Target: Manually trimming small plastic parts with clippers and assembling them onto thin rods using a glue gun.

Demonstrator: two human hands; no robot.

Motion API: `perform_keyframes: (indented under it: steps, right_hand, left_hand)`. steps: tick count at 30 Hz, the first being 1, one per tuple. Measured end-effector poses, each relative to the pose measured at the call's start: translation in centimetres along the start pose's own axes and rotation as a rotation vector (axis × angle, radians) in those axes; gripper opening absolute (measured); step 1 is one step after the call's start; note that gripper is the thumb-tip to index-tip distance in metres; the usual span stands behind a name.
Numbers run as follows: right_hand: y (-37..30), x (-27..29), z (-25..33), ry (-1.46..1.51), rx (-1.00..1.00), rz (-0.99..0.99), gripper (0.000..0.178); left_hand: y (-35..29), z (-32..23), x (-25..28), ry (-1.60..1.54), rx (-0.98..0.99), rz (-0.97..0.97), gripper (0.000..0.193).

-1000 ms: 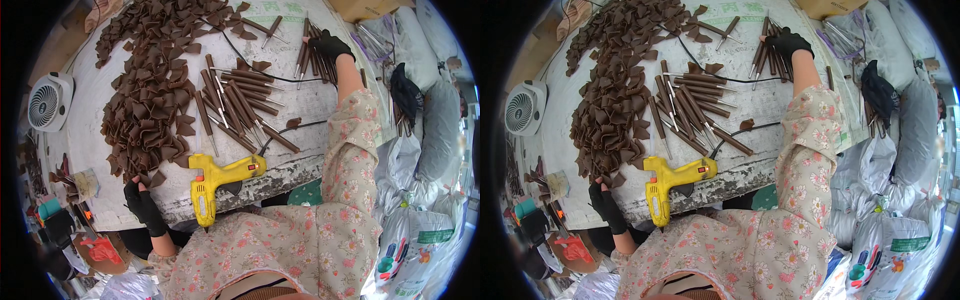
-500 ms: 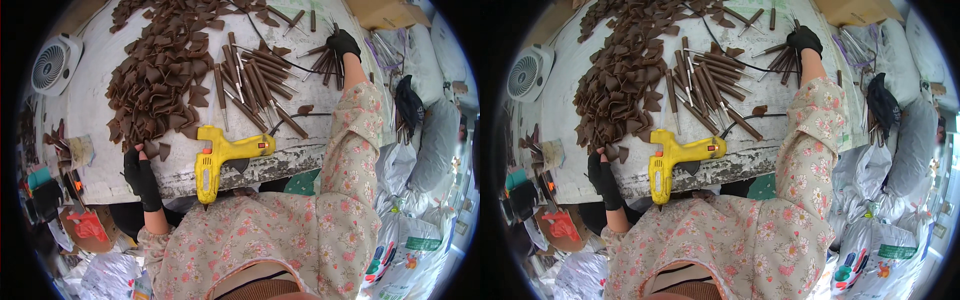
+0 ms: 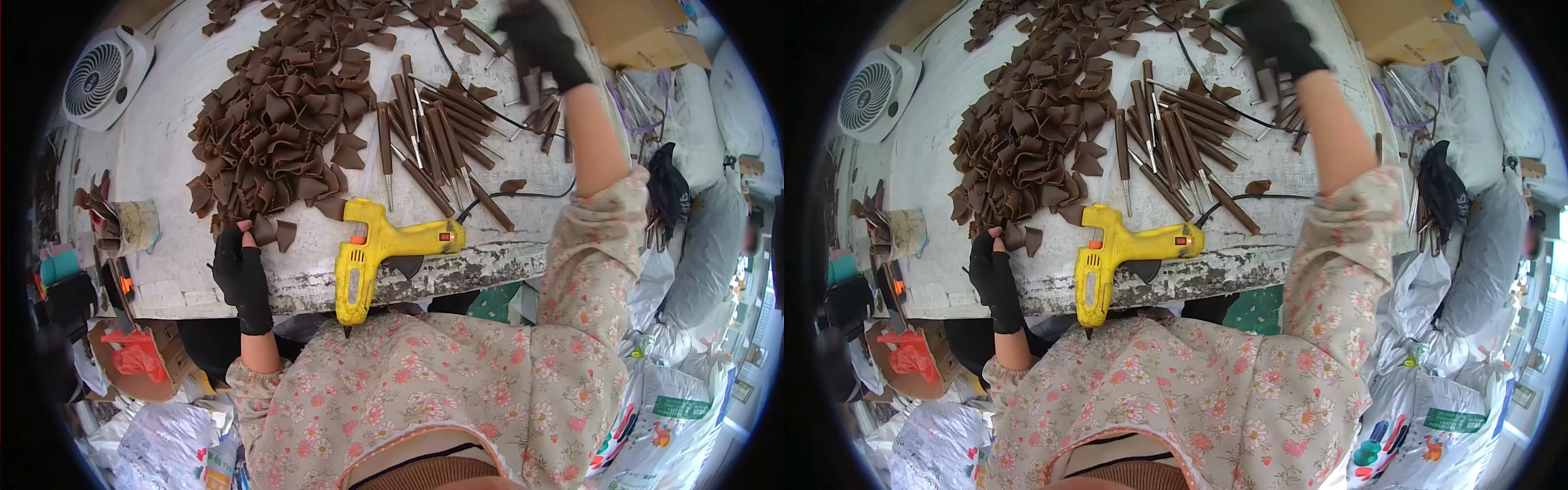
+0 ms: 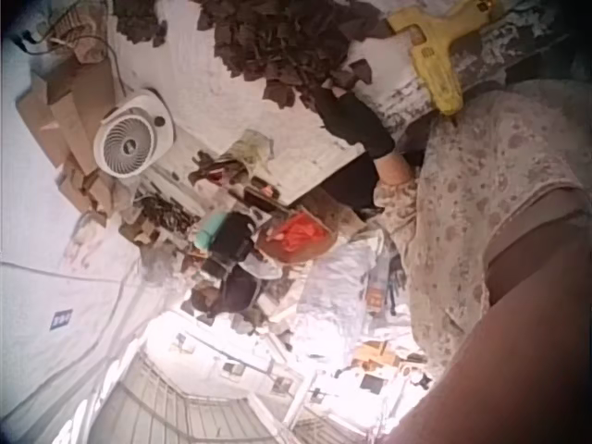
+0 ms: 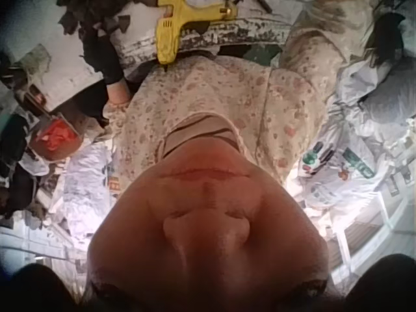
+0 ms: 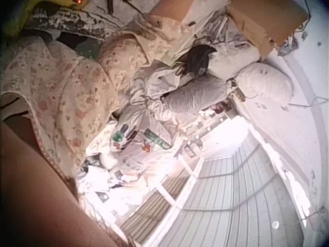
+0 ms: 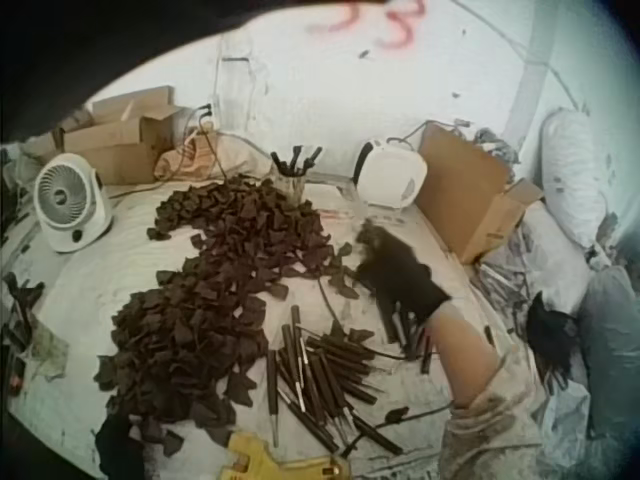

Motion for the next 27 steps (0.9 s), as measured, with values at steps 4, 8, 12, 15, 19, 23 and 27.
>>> perform_keyframes:
  steps: [4,8,12,15,19,23,27]
  right_hand:
    - [-3.4,-7.1,6.6,0.072,0.029,0.315,0.068]
    - [-4.6,-9.1,6.1,0.066,-0.03,0.403,0.072]
    - [-0.8,-5.6,0.5,-0.102,-0.043,0.278,0.075]
    - [0.0,-4.3,-11.4,-0.205,-0.391,0.157,0.087]
    - [0.0,-9.4,-15.2,-0.307,-0.433,0.439,0.088]
    - [1.3,-10.6,-14.8,-0.286,-0.458,0.452,0.082]
    - [2.2,-10.4,-14.4,-0.394,-0.469,0.399,0.072]
  left_hand:
    - [0.2,0.0,-1.1,-0.063,-0.038,0.011,0.015]
    - [0.0,-1.1,-1.3,-0.045,-0.058,0.019,0.015]
    - [-0.1,-0.8,-0.5,-0.051,0.001,0.011,0.014]
    - [0.2,-1.7,-1.3,-0.044,-0.04,0.047,0.014]
    - [0.2,-1.1,-1.2,-0.041,-0.032,0.033,0.014]
    - [0.0,-0.4,-0.5,-0.059,0.026,0.033,0.014]
    - [-0.1,-0.2,-0.4,-0.061,0.063,0.034,0.014]
Point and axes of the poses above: each hand's wrist, its own y-axis towards the middle knuckle, its own x-axis out of the back of the hand, z = x × y, the point moved 9 cm from there along y, towards the middle knuckle, and after that the axes turned 6 degrees about -y, right-handed, at the moved point
